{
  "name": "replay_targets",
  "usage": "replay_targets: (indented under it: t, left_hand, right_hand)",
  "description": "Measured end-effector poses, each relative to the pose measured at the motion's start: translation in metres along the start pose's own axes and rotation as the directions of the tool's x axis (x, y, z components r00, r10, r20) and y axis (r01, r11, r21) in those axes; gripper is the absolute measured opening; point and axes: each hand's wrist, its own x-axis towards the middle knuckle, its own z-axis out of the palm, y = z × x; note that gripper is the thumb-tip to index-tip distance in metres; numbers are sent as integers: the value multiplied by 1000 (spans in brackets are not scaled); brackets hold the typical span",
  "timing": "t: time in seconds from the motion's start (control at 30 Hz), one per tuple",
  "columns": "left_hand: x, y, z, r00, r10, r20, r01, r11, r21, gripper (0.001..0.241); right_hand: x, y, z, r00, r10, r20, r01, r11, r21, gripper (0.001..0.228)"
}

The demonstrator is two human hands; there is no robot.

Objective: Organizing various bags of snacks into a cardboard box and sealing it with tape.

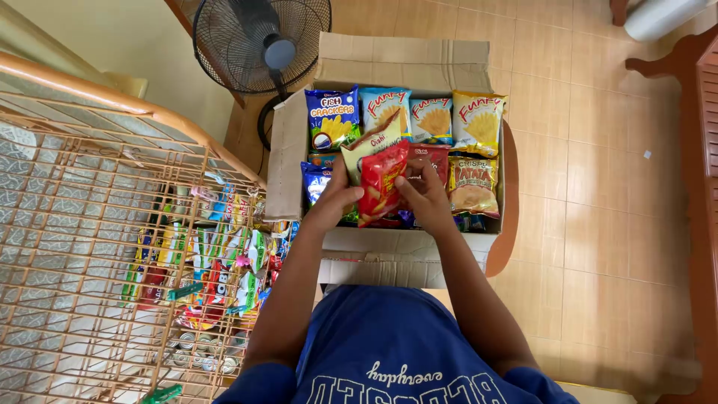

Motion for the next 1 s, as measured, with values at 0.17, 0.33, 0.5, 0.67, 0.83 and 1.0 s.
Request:
replay_targets:
  t: [0.17,0.33,0.5,0.67,0.83,1.0]
  left_hand:
    - [8,12,13,962,-157,-223,236,891,389,44]
    - [-3,20,24,974,10,-227,111,850,514,41]
    - [-11,0,11,991,-126,-41,96,466,880,33]
    - [-13,7,27,976,-146,-159,212,520,828,45]
    - [-17,5,32,932,-249,-263,360,566,741,53]
    - [-20,-24,27,957,-136,-256,283,247,927,41]
  right_hand:
    - [6,18,-36,970,116,-213,-64,969,237,17]
    - [4,-13,-37,944,134,-303,21,889,456,12]
    - [-2,-13,-41,941,95,-324,15,947,322,19]
    - [-11,19,-57,937,153,-314,-20,921,390,13]
    - [-11,2,-39,937,191,-292,-57,910,410,14]
    - [-9,33,-49,939,187,-289,-106,956,274,14]
